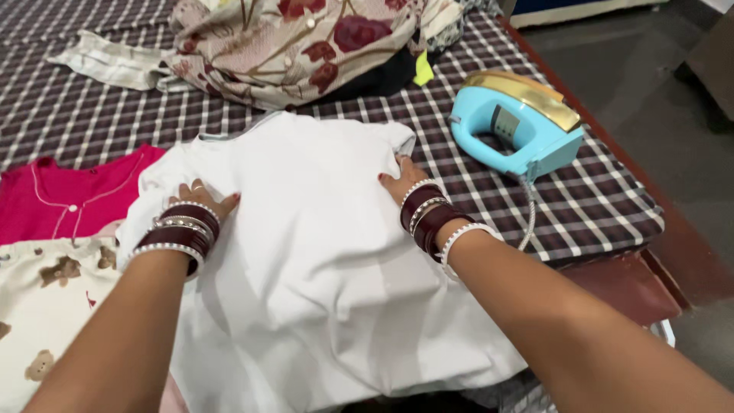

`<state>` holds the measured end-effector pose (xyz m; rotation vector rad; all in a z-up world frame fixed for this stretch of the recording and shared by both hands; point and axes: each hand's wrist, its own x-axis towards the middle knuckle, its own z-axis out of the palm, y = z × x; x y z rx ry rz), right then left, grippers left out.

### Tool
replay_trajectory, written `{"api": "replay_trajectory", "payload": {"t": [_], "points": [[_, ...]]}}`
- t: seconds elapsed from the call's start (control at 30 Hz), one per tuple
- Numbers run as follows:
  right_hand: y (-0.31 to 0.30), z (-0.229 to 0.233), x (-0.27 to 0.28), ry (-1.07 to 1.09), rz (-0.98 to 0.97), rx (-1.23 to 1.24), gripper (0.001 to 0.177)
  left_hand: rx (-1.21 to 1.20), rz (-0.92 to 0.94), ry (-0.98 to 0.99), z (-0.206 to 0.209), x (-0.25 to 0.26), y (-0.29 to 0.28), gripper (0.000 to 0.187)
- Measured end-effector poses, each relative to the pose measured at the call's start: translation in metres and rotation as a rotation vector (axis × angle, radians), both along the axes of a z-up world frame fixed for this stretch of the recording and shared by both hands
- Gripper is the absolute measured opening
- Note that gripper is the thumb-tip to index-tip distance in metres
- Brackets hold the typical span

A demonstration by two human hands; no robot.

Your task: The person irons a white t-shirt on a checkered ironing board using a light blue iron. They smooth the fabric with their hands, move the iron across the shirt's surface, and flip the garment to iron different sections.

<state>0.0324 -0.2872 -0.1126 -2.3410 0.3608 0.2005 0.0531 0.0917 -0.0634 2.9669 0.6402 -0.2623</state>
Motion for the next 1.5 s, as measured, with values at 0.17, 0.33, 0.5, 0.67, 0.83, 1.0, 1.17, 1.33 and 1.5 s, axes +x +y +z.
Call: {"api": "replay_trajectory", "payload": {"t": [0.17,0.33,0.5,0.67,0.83,1.0,1.17,1.33,1.5], "points": [[0.005,0.019,-0.022,-0.046,0.005,0.022,0.081,-0.124,-0.073,-0.167,0.006,-0.041,-0.046,0.101],[-0.008,0.018,-0.035,-0.277,0.152,-0.006,0.069,0.136,-0.248,-0.095,-0.019,-0.063,-0.058,0.085],[-0.001,0.038,-0.076,0.121,0.225,-0.169,0.078,0.236,-0.463,-0.015,-0.054,-0.037,-0.016,0.03],[0.009,0.047,-0.138,0.319,0.723,-0.113,0.079,0.418,-0.507,0.584,-0.031,-0.056,0.037,0.034],[-0.009,0.072,-0.145,0.686,0.544,0.278,0.05,0.35,-0.439,0.887,0.013,-0.073,0.032,0.054],[-0.022,0.041,-0.073,-0.036,0.172,-0.006,0.032,0.308,-0.661,0.238,0.024,-0.053,-0.022,0.06],[0.009,0.021,-0.06,-0.241,0.135,-0.413,0.057,-0.015,-0.765,-0.197,0.023,-0.052,-0.128,0.036],[0.028,0.0,-0.083,-0.574,0.116,-0.441,0.041,-0.061,-0.798,-0.294,-0.002,-0.051,-0.171,0.048],[0.026,-0.012,-0.076,-0.549,0.098,-0.386,0.025,-0.072,-0.633,-0.175,-0.009,-0.005,-0.174,0.058]]}}
